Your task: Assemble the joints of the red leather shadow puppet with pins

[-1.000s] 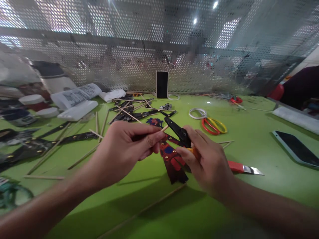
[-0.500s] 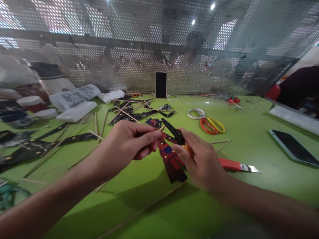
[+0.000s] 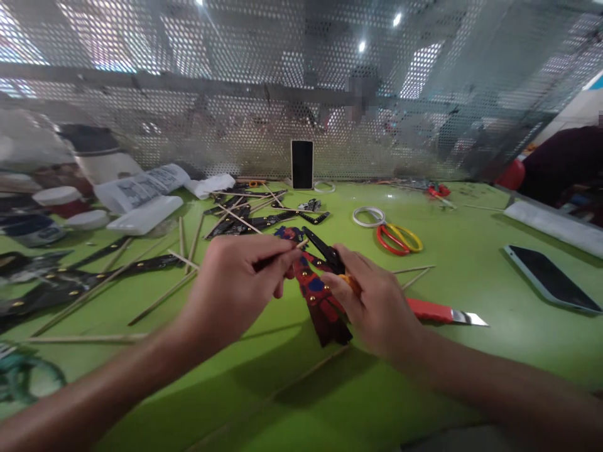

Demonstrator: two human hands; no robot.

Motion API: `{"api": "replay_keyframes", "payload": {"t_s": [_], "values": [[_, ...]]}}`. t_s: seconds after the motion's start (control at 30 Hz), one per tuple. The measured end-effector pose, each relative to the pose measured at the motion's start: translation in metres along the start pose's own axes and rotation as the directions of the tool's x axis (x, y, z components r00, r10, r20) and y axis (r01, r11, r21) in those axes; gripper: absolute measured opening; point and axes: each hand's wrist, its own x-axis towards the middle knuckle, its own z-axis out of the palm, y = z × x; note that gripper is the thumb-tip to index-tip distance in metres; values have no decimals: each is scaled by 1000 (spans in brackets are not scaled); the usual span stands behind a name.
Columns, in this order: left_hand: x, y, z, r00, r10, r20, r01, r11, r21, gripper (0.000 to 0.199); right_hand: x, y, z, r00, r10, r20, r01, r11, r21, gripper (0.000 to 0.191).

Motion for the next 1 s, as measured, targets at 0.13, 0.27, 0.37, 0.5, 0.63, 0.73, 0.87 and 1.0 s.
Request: {"api": "replay_keyframes", "payload": {"t_s": [0.13,0.27,0.37,0.5,0.63,0.73,0.87,1.0], "values": [[-10,2,7,906,419,-63,-348,820,455,23,1,-3,0,993,70,91,-79,992,94,65],[-5,6,3,988,147,-37,-134,962,239,31,0,-2,1,997,57,55,-62,994,86,65],[4,7,-5,955,-238,175,264,954,-140,32,-1,-1,2,1000,20,-7,-20,999,45,65],[14,0,-11,805,-361,472,575,670,-469,29,-3,0,3,993,-66,-102,65,998,-17,65],[17,-7,-13,778,-221,588,610,493,-621,24,-4,-2,3,978,-129,-164,119,990,-73,64],[16,-7,-13,783,-195,591,598,500,-627,25,-4,-1,2,975,-143,-168,131,988,-84,64],[13,-3,-11,881,-264,393,438,768,-466,28,-1,0,2,983,-128,-133,119,990,-77,64],[5,1,-3,984,-147,105,167,963,-214,31,1,1,4,995,-57,-85,52,997,-52,69]]}}
